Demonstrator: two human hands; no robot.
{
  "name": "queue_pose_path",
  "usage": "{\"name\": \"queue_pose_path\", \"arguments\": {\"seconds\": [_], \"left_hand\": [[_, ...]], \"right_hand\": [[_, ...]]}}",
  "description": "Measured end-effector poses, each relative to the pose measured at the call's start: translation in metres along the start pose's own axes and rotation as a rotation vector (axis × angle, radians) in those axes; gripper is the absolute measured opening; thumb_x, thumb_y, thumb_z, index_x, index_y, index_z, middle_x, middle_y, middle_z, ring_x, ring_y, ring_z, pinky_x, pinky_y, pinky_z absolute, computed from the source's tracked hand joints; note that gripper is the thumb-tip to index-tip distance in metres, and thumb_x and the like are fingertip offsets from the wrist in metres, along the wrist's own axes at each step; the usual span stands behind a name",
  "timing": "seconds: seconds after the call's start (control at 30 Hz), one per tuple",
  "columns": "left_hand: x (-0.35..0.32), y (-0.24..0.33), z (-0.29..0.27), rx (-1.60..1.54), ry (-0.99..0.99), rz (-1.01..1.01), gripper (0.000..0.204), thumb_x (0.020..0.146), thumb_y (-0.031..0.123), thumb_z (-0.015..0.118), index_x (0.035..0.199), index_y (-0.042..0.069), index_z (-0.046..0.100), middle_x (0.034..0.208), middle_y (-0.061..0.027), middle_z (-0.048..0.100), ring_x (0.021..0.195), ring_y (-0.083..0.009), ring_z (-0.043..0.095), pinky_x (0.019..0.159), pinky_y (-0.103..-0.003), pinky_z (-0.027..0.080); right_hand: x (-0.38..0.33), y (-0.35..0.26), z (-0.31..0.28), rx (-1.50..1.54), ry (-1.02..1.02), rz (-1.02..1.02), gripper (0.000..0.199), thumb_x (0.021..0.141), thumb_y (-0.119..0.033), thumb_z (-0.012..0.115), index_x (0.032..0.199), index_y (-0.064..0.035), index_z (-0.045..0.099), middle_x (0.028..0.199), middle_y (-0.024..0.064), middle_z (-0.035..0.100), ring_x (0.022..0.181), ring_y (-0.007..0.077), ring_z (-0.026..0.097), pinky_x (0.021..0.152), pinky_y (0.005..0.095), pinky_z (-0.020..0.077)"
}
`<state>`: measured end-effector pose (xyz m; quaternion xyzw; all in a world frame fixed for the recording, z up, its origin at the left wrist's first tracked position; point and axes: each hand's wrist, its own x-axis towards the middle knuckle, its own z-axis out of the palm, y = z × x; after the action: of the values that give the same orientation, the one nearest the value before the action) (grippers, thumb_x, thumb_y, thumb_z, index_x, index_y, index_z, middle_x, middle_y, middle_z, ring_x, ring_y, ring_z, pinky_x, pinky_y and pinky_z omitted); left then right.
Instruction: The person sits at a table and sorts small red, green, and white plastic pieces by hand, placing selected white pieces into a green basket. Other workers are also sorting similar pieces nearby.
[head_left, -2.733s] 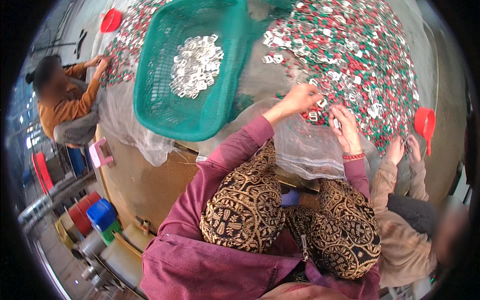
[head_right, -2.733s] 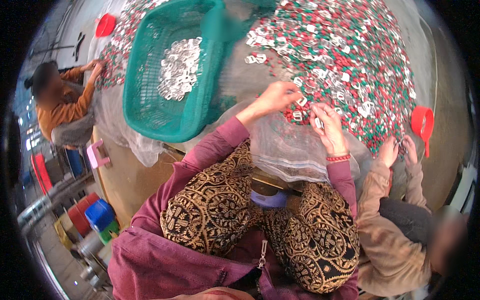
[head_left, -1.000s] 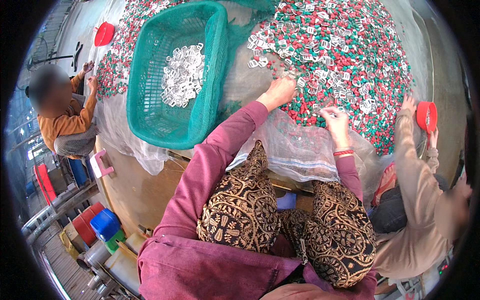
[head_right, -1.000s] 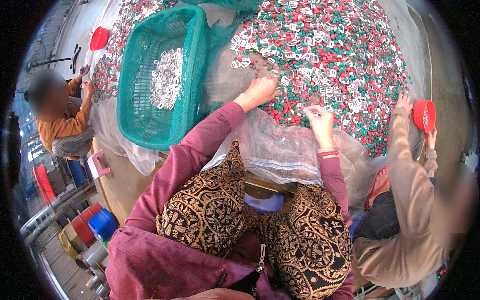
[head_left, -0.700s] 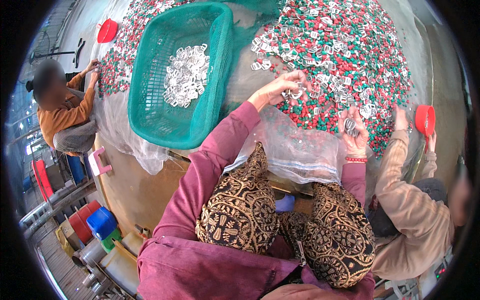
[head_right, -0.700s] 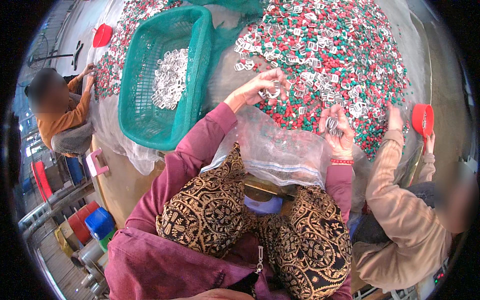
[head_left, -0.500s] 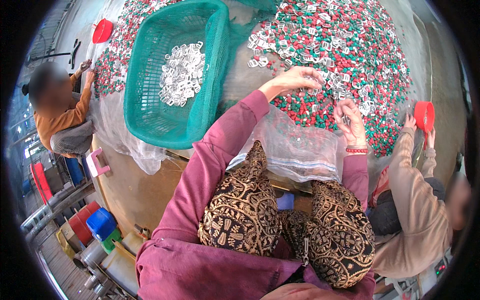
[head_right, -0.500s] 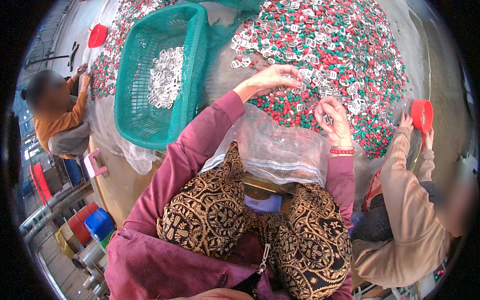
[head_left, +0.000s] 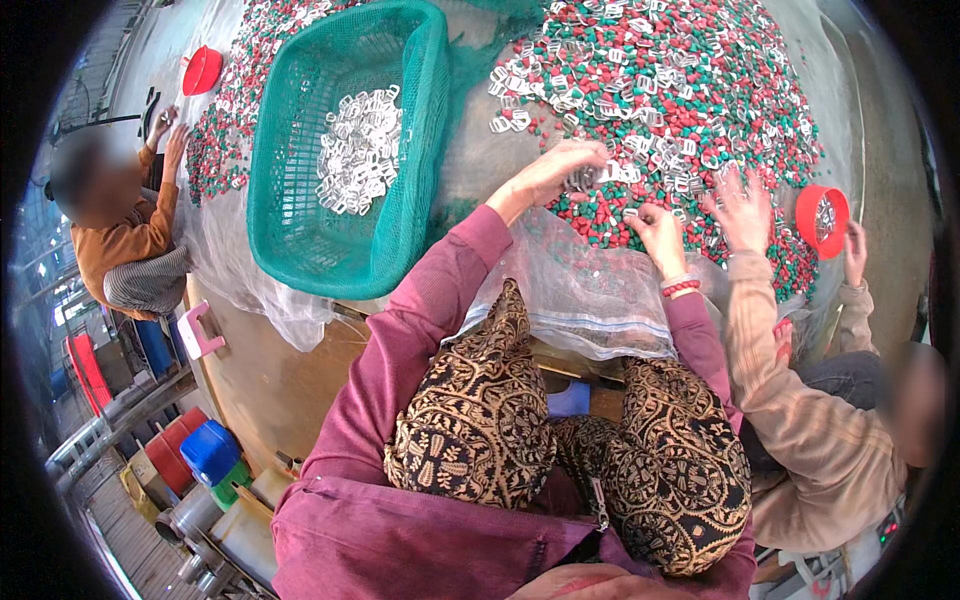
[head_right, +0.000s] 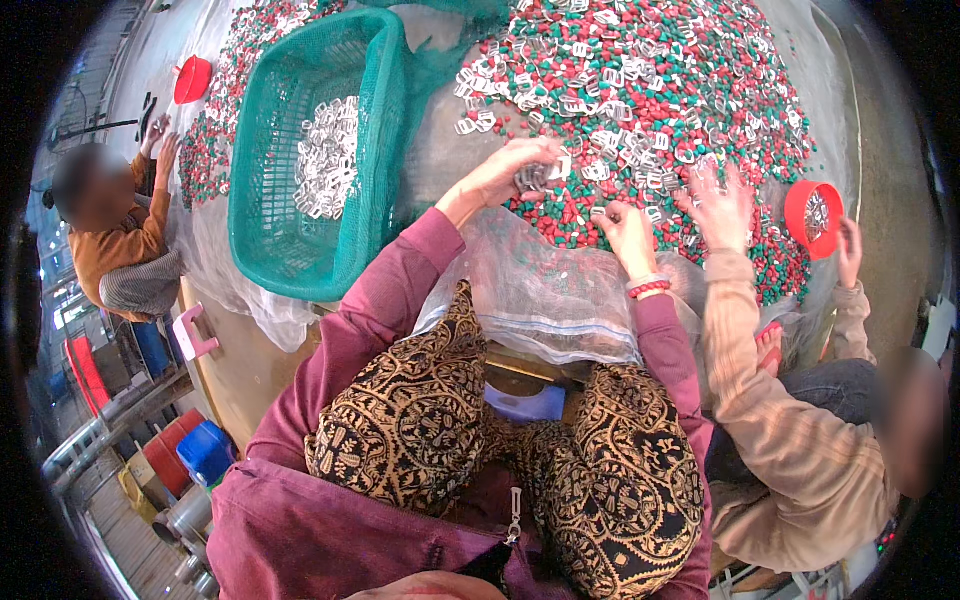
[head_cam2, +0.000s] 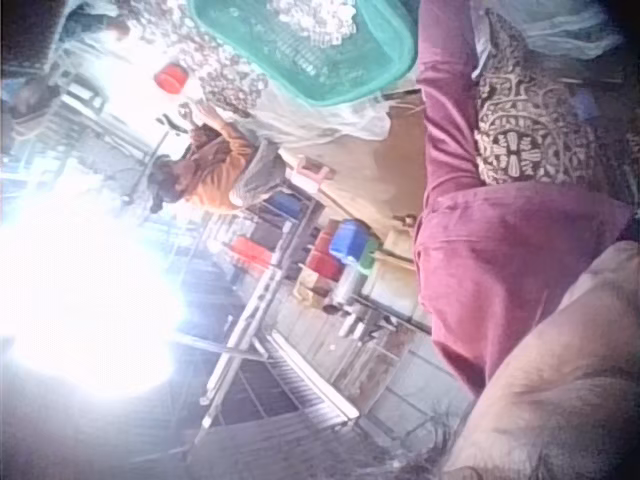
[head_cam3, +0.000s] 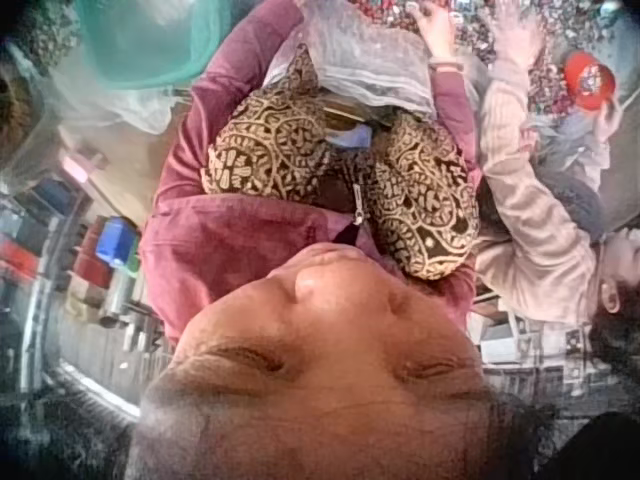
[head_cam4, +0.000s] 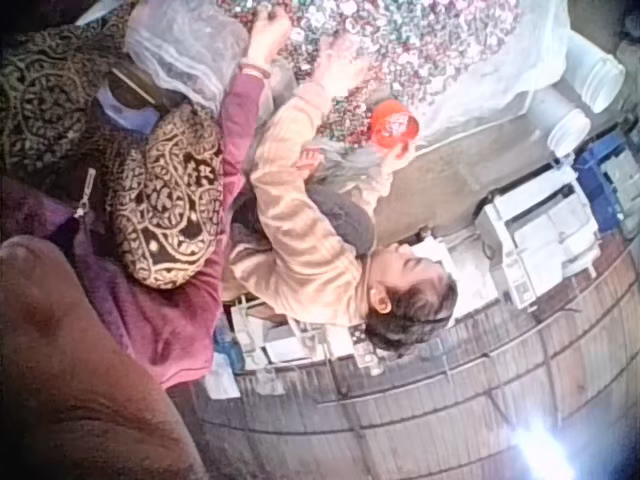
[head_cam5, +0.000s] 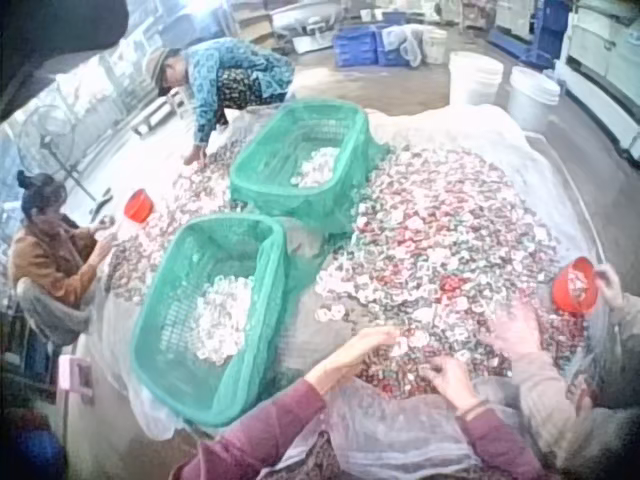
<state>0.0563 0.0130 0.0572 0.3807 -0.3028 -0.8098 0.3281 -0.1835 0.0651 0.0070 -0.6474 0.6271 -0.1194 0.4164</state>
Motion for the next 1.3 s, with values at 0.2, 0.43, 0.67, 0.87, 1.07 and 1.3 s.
{"name": "queue_pose_path", "arguments": {"seconds": [0.2,0.43,0.67,0.87,1.07,1.3], "left_hand": [[0.018,0.01,0.017,-0.077,-0.144,0.013,0.027,0.087,0.032,0.056,0.09,0.005,0.059,0.076,-0.0031,0.059,0.062,-0.0085,0.056,0.041,-0.022,0.041],[0.062,-0.051,0.012,1.719,-0.037,0.452,0.016,0.071,0.015,0.06,0.08,0.003,0.064,0.08,-0.0157,0.063,0.077,-0.0291,0.064,0.067,-0.041,0.052],[0.037,-0.053,0.0,1.312,0.192,0.333,0.027,0.072,0.026,0.067,0.075,0.0,0.064,0.074,-0.0177,0.061,0.069,-0.0342,0.063,0.062,-0.044,0.049],[0.018,-0.042,0.006,0.996,0.251,0.435,0.039,0.071,0.041,0.07,0.076,0.003,0.065,0.072,-0.0164,0.061,0.072,-0.032,0.061,0.065,-0.042,0.046],[0.024,-0.047,0.011,0.905,0.378,0.38,0.032,0.073,0.031,0.066,0.08,0.0,0.064,0.073,-0.0202,0.062,0.072,-0.0354,0.062,0.064,-0.042,0.049],[0.007,-0.02,0.03,-0.032,0.115,0.073,0.022,0.086,0.023,0.054,0.095,0.003,0.055,0.085,-0.0075,0.062,0.068,-0.0173,0.063,0.046,-0.03,0.053]], "right_hand": [[-0.032,-0.009,-0.034,1.66,-0.239,0.29,0.014,0.085,-0.016,0.059,0.083,-0.0051,0.05,0.071,0.0056,0.046,0.049,0.0102,0.042,0.03,0.0149,0.0224],[-0.037,-0.002,-0.044,1.911,-0.051,0.284,0.044,0.068,0.003,0.058,0.111,0.0071,0.053,0.099,0.0146,0.056,0.083,0.023,0.054,0.079,0.0326,0.0476],[-0.02,0.014,-0.025,1.726,-0.225,0.283,0.028,0.091,-0.019,0.053,0.108,0.0029,0.053,0.088,0.0148,0.059,0.052,0.0099,0.047,0.036,0.0149,0.0399],[-0.005,-0.001,-0.05,1.662,0.035,0.182,0.028,0.088,-0.019,0.058,0.108,-0.0002,0.054,0.101,0.0127,0.061,0.094,0.0218,0.059,0.081,0.0368,0.0538],[-0.019,-0.137,-0.08,0.935,0.247,0.055,0.026,0.084,-0.012,0.062,0.108,-0.0041,0.056,0.093,0.0028,0.056,0.062,0.0054,0.052,0.05,0.0145,0.0412],[-0.006,-0.133,-0.059,0.82,0.361,-0.214,0.019,0.087,-0.007,0.058,0.105,-0.0027,0.056,0.068,0.0013,0.056,0.052,0.006,0.05,0.043,0.0179,0.0374]]}}
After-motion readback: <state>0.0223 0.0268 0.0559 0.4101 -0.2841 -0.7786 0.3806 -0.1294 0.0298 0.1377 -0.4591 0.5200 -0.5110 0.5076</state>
